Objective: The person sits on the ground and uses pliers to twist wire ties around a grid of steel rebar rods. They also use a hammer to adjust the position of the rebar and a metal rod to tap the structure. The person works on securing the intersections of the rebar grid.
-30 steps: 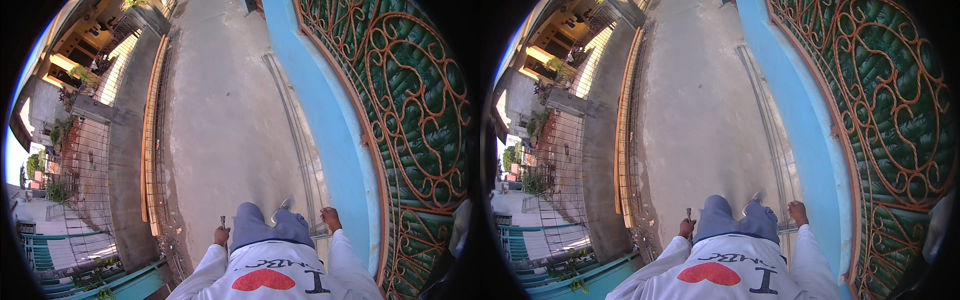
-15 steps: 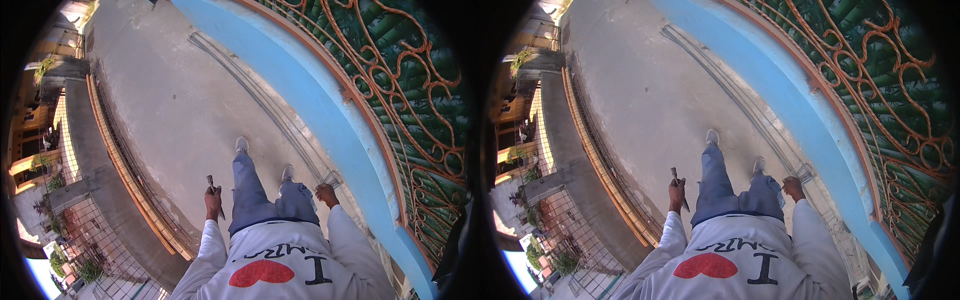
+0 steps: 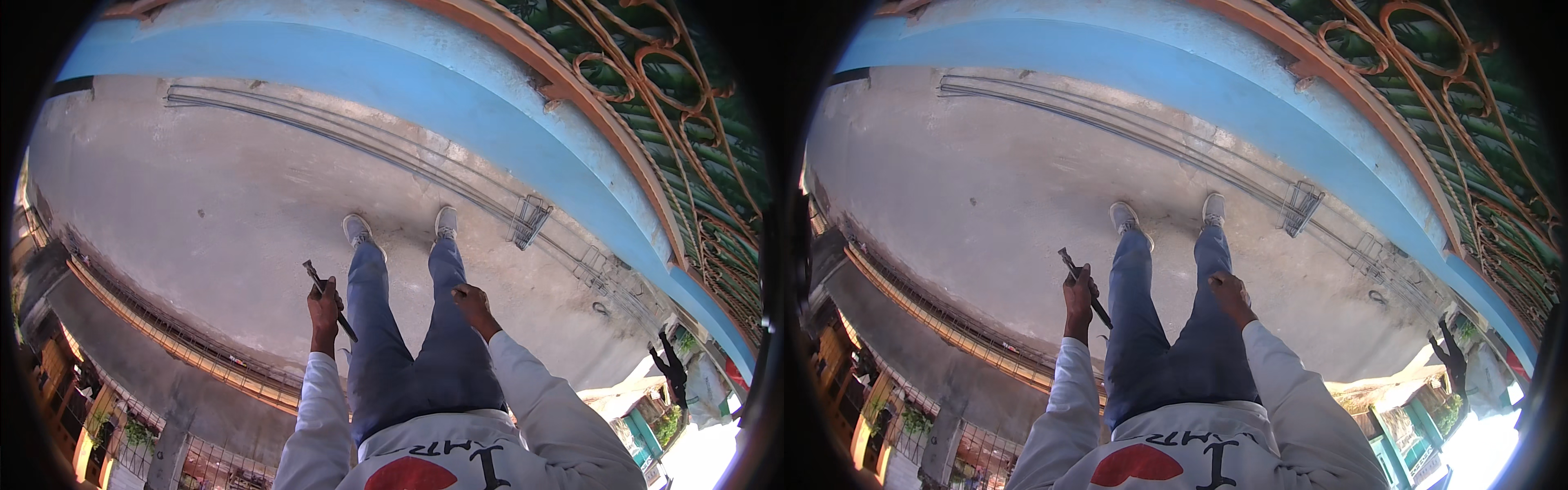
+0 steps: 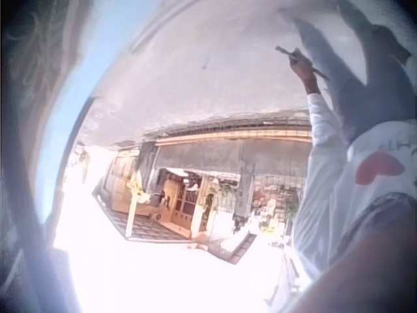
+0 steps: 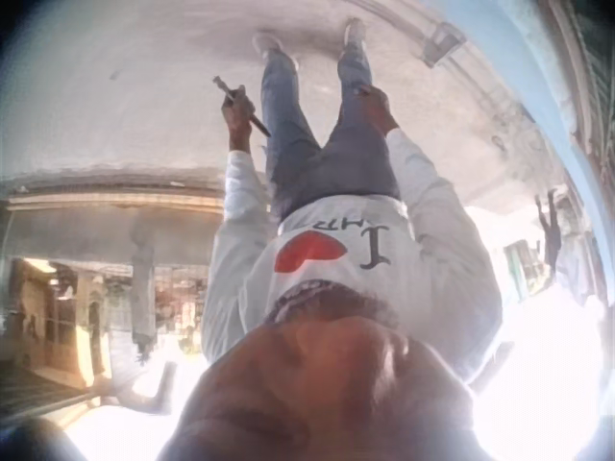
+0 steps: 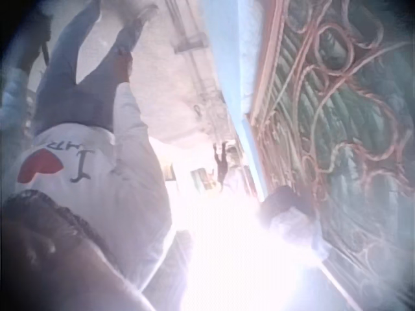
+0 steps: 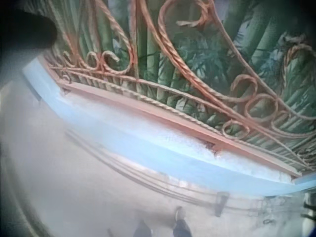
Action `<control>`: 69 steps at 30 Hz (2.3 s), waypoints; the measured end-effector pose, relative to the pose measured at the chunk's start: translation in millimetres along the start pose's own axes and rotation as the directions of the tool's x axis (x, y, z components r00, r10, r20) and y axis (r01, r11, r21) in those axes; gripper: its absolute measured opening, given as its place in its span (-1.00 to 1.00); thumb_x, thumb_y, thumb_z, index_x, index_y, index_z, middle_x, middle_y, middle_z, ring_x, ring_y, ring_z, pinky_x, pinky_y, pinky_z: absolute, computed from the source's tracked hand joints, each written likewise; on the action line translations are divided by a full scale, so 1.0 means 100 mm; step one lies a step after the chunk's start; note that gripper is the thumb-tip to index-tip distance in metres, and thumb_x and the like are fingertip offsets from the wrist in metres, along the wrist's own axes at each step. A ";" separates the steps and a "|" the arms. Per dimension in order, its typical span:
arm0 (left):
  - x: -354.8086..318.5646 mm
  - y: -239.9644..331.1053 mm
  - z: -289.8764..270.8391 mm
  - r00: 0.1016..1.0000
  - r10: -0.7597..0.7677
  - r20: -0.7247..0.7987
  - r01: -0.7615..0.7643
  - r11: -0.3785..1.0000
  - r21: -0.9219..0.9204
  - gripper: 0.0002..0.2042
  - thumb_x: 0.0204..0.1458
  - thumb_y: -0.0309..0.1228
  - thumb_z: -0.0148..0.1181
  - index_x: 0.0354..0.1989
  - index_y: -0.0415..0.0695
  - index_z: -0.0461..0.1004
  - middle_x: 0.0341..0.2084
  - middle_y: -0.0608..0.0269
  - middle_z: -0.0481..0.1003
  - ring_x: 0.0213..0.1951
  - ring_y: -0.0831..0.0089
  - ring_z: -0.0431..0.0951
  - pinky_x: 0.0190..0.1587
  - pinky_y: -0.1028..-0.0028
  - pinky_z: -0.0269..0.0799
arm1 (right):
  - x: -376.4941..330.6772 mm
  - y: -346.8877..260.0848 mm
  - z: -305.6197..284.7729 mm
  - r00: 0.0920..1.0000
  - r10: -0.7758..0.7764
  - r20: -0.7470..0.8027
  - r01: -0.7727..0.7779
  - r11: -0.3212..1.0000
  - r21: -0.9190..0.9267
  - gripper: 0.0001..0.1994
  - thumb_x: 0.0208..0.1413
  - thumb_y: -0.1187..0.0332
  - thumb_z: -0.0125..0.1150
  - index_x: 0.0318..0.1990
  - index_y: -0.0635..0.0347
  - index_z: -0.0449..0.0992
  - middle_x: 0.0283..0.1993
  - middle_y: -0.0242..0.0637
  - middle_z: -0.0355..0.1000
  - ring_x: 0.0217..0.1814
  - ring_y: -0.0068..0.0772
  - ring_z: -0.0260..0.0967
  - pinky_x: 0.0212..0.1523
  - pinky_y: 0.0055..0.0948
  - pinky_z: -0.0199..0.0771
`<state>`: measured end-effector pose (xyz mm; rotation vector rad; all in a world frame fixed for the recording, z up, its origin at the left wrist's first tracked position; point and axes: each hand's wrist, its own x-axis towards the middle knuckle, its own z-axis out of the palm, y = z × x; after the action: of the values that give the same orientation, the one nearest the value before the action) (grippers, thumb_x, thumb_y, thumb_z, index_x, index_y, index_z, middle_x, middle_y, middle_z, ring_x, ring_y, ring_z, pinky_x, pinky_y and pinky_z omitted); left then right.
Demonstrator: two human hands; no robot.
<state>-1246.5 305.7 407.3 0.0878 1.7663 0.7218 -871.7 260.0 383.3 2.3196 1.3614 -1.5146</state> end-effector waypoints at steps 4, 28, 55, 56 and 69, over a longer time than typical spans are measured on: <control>0.46 -0.47 0.45 0.994 -0.107 0.017 0.108 0.992 -0.067 -0.75 0.23 -0.30 0.24 -0.45 -0.02 0.33 -0.68 0.49 0.26 -0.67 0.64 0.25 -0.60 0.51 0.19 | 0.71 -0.12 0.47 0.996 -0.030 0.083 0.030 1.000 -0.002 -0.76 0.20 0.21 0.22 -0.17 0.17 0.65 -0.31 -0.12 0.60 -0.26 -0.20 0.58 -0.17 -0.23 0.50; 1.64 -1.59 1.73 0.967 -0.255 0.024 0.253 0.965 0.070 -0.77 0.24 -0.25 0.29 -0.29 -0.13 0.43 -0.62 0.47 0.33 -0.57 0.68 0.29 -0.50 0.56 0.20 | 5.43 0.62 1.65 0.920 -0.390 -0.024 0.251 0.638 -0.728 -0.72 0.28 0.31 0.12 0.10 0.07 0.52 0.02 -0.10 0.55 0.08 -0.02 0.54 0.02 -0.04 0.55; 1.77 -1.50 1.67 0.926 -0.373 0.057 0.342 0.893 0.293 -0.63 0.29 -0.05 0.15 -0.31 -0.14 0.37 -0.61 0.37 0.26 -0.50 0.57 0.23 -0.41 0.41 0.23 | 5.79 0.46 1.59 0.871 -0.470 0.144 0.480 0.751 -0.453 -0.66 -0.07 0.40 0.36 -0.07 0.15 0.56 -0.08 -0.04 0.50 0.03 0.05 0.50 0.04 -0.10 0.49; 1.77 -1.50 1.67 0.922 -0.381 0.062 0.350 0.893 0.284 -0.63 0.29 -0.05 0.15 -0.30 -0.14 0.37 -0.61 0.37 0.26 -0.50 0.58 0.23 -0.41 0.41 0.23 | 5.84 0.50 1.56 0.878 -0.446 0.170 0.474 0.770 -0.426 -0.65 -0.08 0.41 0.37 -0.06 0.13 0.56 -0.08 -0.03 0.50 0.03 0.06 0.49 0.02 -0.09 0.48; 3.53 -0.86 1.61 0.990 -0.143 0.007 0.143 0.989 -0.042 -0.83 0.24 -0.31 0.18 -0.25 -0.17 0.50 -0.50 0.35 0.46 -0.52 0.59 0.39 -0.43 0.50 0.33 | 5.91 0.42 1.55 0.915 -0.329 0.234 0.391 0.868 -0.306 -0.74 0.23 0.16 0.22 -0.12 0.14 0.58 -0.21 0.02 0.55 -0.09 0.13 0.50 -0.09 0.01 0.45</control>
<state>-1193.3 449.8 40.4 -0.0657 1.7336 0.6537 -876.2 536.8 -162.7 1.7472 1.9120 -1.3711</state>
